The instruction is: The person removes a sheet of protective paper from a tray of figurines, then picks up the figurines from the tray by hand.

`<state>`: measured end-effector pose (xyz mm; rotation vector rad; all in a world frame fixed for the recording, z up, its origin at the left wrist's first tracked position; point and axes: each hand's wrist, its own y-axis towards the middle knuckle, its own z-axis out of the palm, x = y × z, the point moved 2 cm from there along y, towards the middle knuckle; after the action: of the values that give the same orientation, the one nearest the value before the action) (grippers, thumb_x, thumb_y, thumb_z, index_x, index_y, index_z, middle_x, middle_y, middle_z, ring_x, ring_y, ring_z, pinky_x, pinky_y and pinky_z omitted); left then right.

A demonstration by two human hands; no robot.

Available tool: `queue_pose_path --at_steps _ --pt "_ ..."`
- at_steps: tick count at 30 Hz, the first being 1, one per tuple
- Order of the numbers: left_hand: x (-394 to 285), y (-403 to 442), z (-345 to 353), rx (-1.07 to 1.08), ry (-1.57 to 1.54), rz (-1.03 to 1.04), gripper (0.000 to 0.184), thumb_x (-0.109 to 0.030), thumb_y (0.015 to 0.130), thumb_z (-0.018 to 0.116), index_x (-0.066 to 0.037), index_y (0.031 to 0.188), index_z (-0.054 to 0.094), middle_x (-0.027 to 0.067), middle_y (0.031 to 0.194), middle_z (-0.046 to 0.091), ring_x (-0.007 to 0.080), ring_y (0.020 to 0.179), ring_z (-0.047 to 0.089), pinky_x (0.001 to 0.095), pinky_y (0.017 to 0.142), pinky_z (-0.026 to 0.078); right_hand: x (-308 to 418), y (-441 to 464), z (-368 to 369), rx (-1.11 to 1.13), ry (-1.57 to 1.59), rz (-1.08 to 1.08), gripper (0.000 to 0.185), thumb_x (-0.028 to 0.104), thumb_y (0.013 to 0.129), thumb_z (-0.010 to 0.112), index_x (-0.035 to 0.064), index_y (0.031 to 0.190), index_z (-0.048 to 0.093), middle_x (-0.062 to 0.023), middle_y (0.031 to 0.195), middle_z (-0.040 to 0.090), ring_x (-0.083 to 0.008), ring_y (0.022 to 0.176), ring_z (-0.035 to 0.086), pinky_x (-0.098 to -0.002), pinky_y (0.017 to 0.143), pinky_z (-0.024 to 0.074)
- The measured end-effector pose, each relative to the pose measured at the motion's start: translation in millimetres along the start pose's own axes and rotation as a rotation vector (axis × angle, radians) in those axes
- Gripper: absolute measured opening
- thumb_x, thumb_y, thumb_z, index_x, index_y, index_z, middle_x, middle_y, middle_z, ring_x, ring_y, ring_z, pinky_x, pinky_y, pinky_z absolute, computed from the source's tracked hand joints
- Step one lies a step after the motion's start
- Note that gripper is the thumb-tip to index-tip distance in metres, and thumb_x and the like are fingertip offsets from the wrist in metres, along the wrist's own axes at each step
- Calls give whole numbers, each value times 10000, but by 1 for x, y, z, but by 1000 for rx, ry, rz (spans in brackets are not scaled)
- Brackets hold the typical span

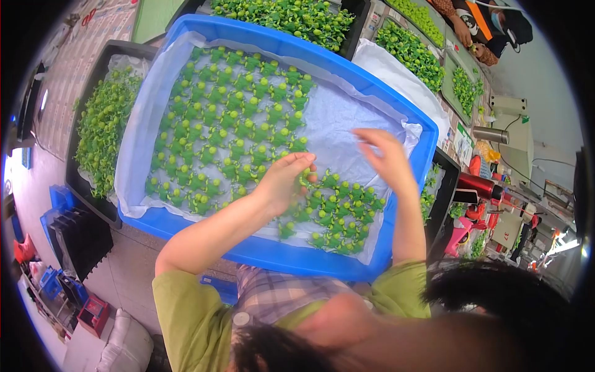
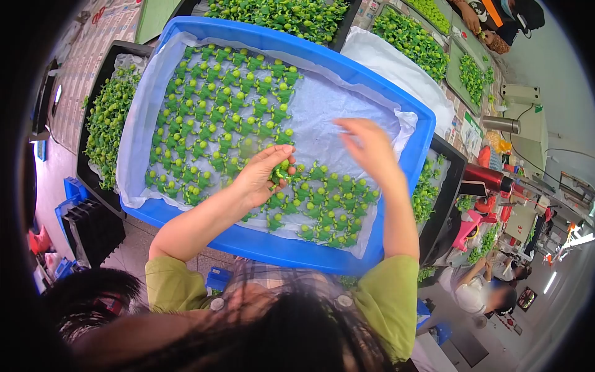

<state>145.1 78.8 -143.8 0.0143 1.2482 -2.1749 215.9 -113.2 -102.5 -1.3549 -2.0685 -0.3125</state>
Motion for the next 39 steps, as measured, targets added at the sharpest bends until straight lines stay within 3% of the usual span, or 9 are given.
queue_pose_path --at_steps 2,8,11,14,17,20,25,30,39 --pt "-1 1 -2 -19 1 24 215 -327 758 625 -163 876 552 -54 759 525 58 667 502 199 524 360 13 37 39 20 -93 -252 302 79 728 549 115 1028 544 -91 893 590 -258 825 564 -346 703 448" --pt "2 4 -7 -39 -93 -22 232 -352 770 605 -142 859 558 -56 727 519 53 640 494 194 508 359 19 81 94 138 -504 -256 320 91 695 559 131 1010 519 -76 734 538 -270 728 563 -372 610 447" --pt "2 1 -6 -53 -111 -2 248 -360 781 588 -135 881 557 -51 734 521 56 642 493 196 508 360 14 75 80 9 -272 -333 306 93 687 568 130 988 525 -69 723 551 -248 666 568 -357 570 441" --pt "3 1 -4 -74 -134 9 272 -371 796 563 -127 915 548 -44 742 523 61 643 492 198 507 361 11 64 58 131 239 -5 279 69 693 555 112 968 533 -26 625 511 -124 551 505 -266 510 398" --pt "2 0 -4 -74 -155 13 294 -379 814 533 -122 957 530 -37 747 523 67 641 492 204 501 364 17 48 45 156 440 -6 288 67 708 558 113 992 537 4 620 482 -71 553 468 -223 514 386" --pt "-1 0 -3 -97 -159 28 309 -397 826 506 -123 969 525 -32 746 521 69 637 489 210 486 358 33 36 33 218 523 14 277 22 709 534 71 982 540 34 661 437 -47 610 406 -196 569 369" --pt "-9 -6 4 109 -239 -40 414 -501 811 448 -120 958 518 16 806 546 126 707 538 266 592 463 59 28 19 483 459 -56 339 44 710 572 96 1045 563 -9 704 551 -84 641 506 -237 628 417" --pt "-6 3 -5 82 -278 -11 337 -426 803 502 -94 826 551 52 879 566 200 842 558 376 741 485 26 67 30 123 176 -59 269 61 733 556 98 999 576 -37 690 559 -123 628 538 -253 608 427" --pt "-11 7 -11 47 -299 61 187 -295 782 583 -116 819 545 29 855 574 159 823 559 356 723 479 6 96 80 -113 -248 -231 359 104 673 615 112 1012 497 -77 890 512 -270 791 542 -361 647 451"
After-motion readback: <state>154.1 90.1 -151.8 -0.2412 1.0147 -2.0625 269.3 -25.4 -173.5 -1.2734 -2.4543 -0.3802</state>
